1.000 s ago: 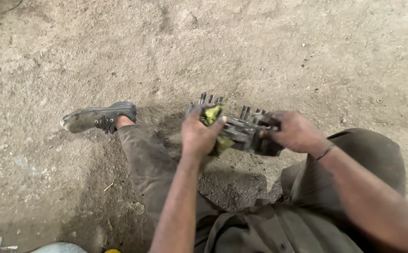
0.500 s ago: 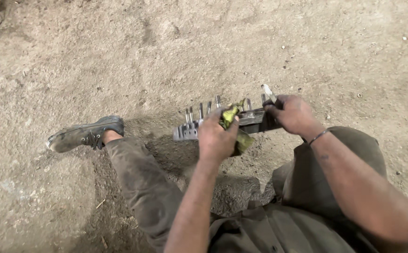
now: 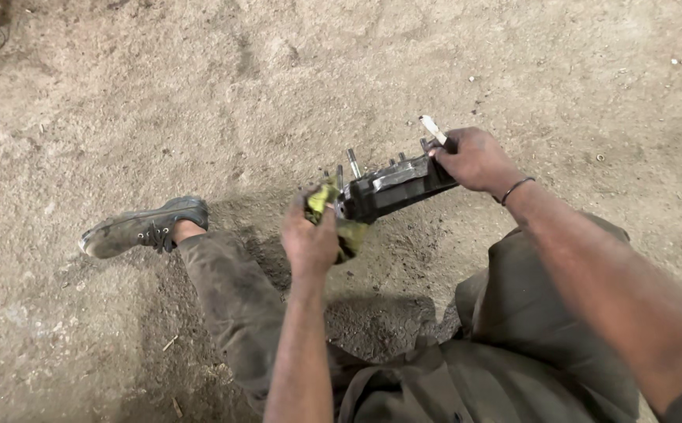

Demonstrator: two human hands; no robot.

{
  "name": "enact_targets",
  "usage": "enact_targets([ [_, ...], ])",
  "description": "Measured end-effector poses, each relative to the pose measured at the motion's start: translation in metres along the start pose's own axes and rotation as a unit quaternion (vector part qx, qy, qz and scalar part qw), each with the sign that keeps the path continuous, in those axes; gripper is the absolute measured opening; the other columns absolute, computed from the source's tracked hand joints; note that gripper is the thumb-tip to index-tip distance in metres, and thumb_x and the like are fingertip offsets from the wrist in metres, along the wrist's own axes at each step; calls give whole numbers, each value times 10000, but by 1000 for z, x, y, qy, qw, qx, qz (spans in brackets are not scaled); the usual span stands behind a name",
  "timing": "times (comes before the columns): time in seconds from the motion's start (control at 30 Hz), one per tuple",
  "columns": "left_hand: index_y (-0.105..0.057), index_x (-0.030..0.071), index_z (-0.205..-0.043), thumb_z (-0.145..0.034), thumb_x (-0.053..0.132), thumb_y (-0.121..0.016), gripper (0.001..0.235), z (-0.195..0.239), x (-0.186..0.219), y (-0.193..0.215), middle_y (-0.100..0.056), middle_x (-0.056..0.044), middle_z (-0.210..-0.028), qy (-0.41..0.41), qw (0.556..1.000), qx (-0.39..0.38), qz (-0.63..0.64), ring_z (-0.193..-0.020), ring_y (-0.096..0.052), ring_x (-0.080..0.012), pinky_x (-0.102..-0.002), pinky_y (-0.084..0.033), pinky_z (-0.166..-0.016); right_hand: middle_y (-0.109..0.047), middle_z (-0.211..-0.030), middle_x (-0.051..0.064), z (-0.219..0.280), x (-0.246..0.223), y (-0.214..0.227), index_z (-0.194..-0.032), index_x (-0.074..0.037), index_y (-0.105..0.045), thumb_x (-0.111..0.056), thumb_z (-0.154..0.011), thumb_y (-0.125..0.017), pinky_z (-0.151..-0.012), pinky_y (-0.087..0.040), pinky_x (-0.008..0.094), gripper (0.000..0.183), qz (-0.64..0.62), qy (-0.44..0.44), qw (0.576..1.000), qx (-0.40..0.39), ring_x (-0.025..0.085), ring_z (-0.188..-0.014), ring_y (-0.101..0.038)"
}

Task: The person sits on the ground and cleans a metal engine cylinder head using a scraper and a rag. They scrape residue from the surface and wipe it with the rag, then flip the part over to scrape and wipe the underside.

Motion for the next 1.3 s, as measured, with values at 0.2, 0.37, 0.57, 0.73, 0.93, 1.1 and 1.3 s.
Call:
enact_targets([
  [0.2, -575, 145, -1358, -920, 306, -681, 479, -61, 1, -11, -671, -83, -1213, -45, 991, -15, -124, -1077, -651, -233, -476, -544, -947, -763, -966, 158, -19, 19, -10, -1140, -83, -749, -349, -971, -659, -851, -555, 422, 328, -32, 23, 999, 27, 278, -890, -728],
  [0.37, -533, 128, -1479, -1076, 452, -530, 517, -82, -9, -44, -636, -165, -1318, -98, 974, -122, -165, -1184, -609, -277, -457, -483, -1088, -765, -1005, 161, -30, 37, -13, -1143, -109, -779, -331, -975, -656, -873, -559, 423, 304, -46, 27, 997, 52, 280, -921, -730],
  [0.57, -597, 71, -1370, -1064, 470, -502, 512, -54, -48, -56, -654, -155, -1116, 3, 980, -122, -156, -977, -674, -231, -411, -611, -902, -761, -961, 164, -36, 34, -12, -1104, -90, -756, -320, -968, -656, -844, -562, 430, 285, -52, 10, 998, 41, 291, -880, -731],
  [0.73, -674, 58, -1132, -1005, 359, -572, 342, -2, -66, -63, -699, -104, -991, -15, 999, -35, -33, -872, -704, -224, -407, -602, -790, -753, -941, 158, -35, 5, -10, -1102, -91, -771, -327, -970, -687, -821, -561, 442, 284, -8, 65, 995, 70, 297, -845, -713],
  [0.93, -664, 27, -1159, -983, 277, -636, 308, 24, -80, -53, -723, -133, -989, -83, 996, 7, 18, -858, -698, -226, -390, -559, -755, -772, -940, 64, -32, -38, -12, -1131, -179, -783, -278, -931, -717, -771, -594, 351, 233, -57, 46, 997, 0, 194, -793, -699],
  [1.1, -626, 86, -1236, -935, 319, -640, 381, 38, -87, -41, -713, -98, -964, 31, 989, -36, 142, -796, -698, -209, -384, -596, -675, -747, -931, 61, -31, -53, -5, -1135, -141, -776, -259, -935, -736, -795, -572, 298, 237, -31, 93, 995, -8, 141, -787, -685],
  [1.3, -643, 76, -1209, -933, 430, -664, 449, 4, -22, -9, -650, -94, -1014, -119, 988, 97, -29, -885, -653, -209, -385, -616, -687, -747, -935, 63, -35, -43, -10, -1184, -164, -761, -265, -938, -723, -747, -586, 308, 269, -67, 30, 996, -43, 160, -790, -677],
])
Point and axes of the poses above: each hand's wrist, its own z-axis away from the middle knuckle, its own y-axis out of the back of the hand, x = y × z, the point moved 3 cm from there along -z, towards the middle knuckle
